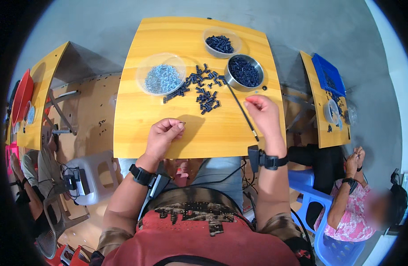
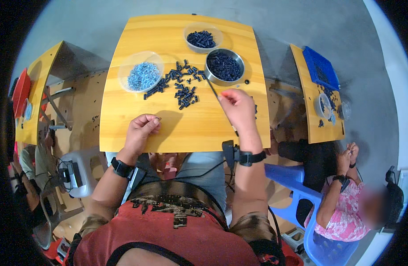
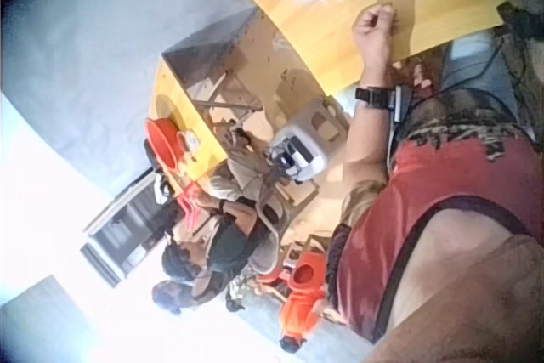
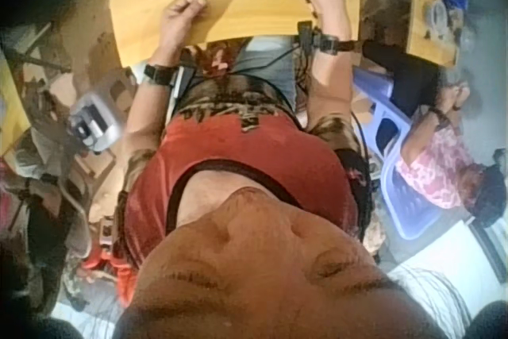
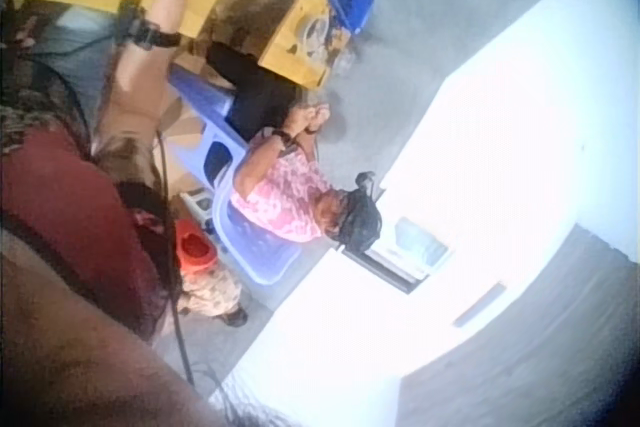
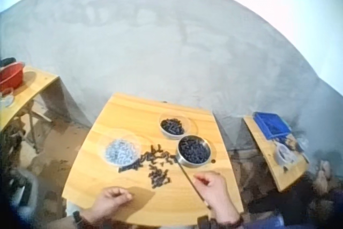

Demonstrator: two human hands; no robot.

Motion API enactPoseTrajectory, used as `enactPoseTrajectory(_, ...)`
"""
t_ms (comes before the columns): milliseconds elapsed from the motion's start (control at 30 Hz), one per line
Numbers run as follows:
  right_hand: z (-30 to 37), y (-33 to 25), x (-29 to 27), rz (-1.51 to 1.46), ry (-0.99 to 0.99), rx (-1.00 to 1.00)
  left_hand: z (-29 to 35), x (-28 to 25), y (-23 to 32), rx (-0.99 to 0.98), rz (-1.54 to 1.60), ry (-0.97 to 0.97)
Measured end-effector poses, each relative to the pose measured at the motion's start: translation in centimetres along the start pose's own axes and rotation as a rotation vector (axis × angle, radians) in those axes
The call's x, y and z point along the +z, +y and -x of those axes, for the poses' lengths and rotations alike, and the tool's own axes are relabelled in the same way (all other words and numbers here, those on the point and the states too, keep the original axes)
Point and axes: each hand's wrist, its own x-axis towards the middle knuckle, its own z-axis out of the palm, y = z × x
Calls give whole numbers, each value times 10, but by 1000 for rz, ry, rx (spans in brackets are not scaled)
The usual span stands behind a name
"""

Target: Manually assembling small blue and black plastic components into a specific configuration.

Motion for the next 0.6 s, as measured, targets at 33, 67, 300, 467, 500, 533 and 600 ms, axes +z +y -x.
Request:
enactPoseTrajectory(33,-8,-1,-2,-2,-9,-2,0,-2,0,2,13,-7)
enactPoseTrajectory(67,-15,-3,-3,43,-22,-13,0,-5,-1,2,15,1)
enactPoseTrajectory(300,-34,-28,37,141,-167,-229,-3,-17,-4,23,142,-82)
enactPoseTrajectory(467,-48,-26,73,182,-197,-294,-1,-18,-3,14,169,-80)
enactPoseTrajectory(500,-50,-24,77,255,-176,-306,0,-18,-5,17,181,-84)
enactPoseTrajectory(533,-50,-25,81,329,-155,-316,0,-19,-7,19,193,-87)
enactPoseTrajectory(600,-48,-26,80,285,-160,-281,-1,-17,-7,18,208,-100)
